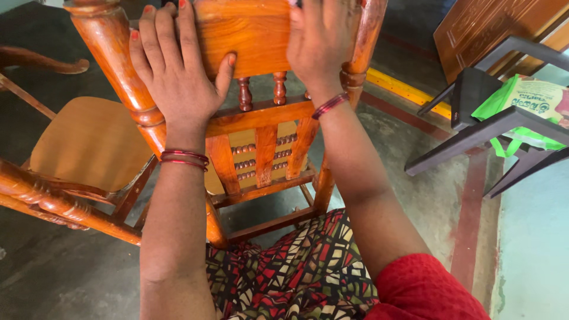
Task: The person wipes the backrest of a wooden chair with a patterned cloth. They hold the chair with one hand and wipe the vertical spindles and horizontal rails with the other hand, moving from top to bottom and side to side.
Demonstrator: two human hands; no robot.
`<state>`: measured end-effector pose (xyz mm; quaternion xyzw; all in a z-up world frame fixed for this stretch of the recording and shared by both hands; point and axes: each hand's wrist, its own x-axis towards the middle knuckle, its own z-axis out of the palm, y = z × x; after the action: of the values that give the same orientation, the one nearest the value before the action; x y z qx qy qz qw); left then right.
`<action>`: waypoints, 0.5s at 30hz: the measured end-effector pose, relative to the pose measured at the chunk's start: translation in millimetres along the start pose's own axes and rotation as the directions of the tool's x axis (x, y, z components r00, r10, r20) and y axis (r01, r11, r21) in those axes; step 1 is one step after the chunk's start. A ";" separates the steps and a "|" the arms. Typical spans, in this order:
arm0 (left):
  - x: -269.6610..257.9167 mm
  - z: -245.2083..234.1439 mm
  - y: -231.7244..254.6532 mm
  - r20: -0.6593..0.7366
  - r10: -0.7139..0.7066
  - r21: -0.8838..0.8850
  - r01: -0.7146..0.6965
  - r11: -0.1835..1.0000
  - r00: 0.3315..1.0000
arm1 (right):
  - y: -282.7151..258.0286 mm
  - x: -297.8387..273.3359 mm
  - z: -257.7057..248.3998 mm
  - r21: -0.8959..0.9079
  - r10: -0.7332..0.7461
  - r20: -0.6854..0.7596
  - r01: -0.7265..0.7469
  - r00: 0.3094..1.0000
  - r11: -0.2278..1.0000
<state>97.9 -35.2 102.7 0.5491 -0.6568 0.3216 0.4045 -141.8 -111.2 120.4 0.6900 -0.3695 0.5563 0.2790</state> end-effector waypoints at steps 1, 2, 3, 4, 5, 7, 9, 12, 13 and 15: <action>0.8 1.8 -0.6 0.014 -0.006 -0.010 0.006 1.000 1.000 | 6.2 -5.7 -4.8 0.010 0.047 0.017 -0.048 0.999 0.999; 1.4 3.4 -1.9 0.007 0.002 -0.002 -0.002 1.000 1.000 | 11.4 -12.3 -10.7 -0.088 0.030 0.030 -0.027 0.999 0.996; 1.9 5.2 -2.7 0.000 0.010 0.005 -0.010 1.000 1.000 | 16.2 -19.7 -18.4 -0.184 0.014 0.044 -0.005 0.999 0.983; 2.0 6.3 -3.9 -0.008 0.019 0.014 -0.019 1.000 1.000 | 20.6 -26.3 -24.9 -0.276 -0.002 0.058 0.018 0.998 0.961; 1.2 6.6 -5.1 0.001 0.017 0.014 -0.017 1.000 1.000 | 23.8 -32.8 -30.0 -0.285 0.010 0.074 0.011 0.997 0.959; 2.4 8.4 -5.0 0.007 0.014 0.006 -0.014 1.000 1.000 | 30.8 -45.2 -40.1 -0.312 0.027 0.100 0.006 0.995 0.950; 1.9 9.2 -5.6 0.011 0.023 -0.005 -0.023 1.000 1.000 | 38.4 -64.3 -53.3 -0.246 0.022 0.145 0.014 0.989 0.969; 0.9 9.2 -6.0 0.010 0.031 -0.007 -0.031 0.999 0.999 | 47.7 -97.2 -66.2 -0.146 0.074 0.186 -0.047 0.980 0.988; 0.4 9.2 -6.5 0.009 0.033 -0.004 -0.033 0.999 0.999 | 50.3 -109.0 -68.8 -0.112 0.101 0.197 -0.080 0.975 0.990; -0.4 7.7 -6.1 0.032 0.033 0.005 -0.033 0.999 0.999 | 55.3 -133.5 -75.0 -0.020 0.153 0.205 -0.152 0.967 0.988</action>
<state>102.6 -42.8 98.7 0.5443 -0.6714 0.3213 0.3871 -243.7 -56.4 5.8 0.7130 -0.4494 0.5008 0.1972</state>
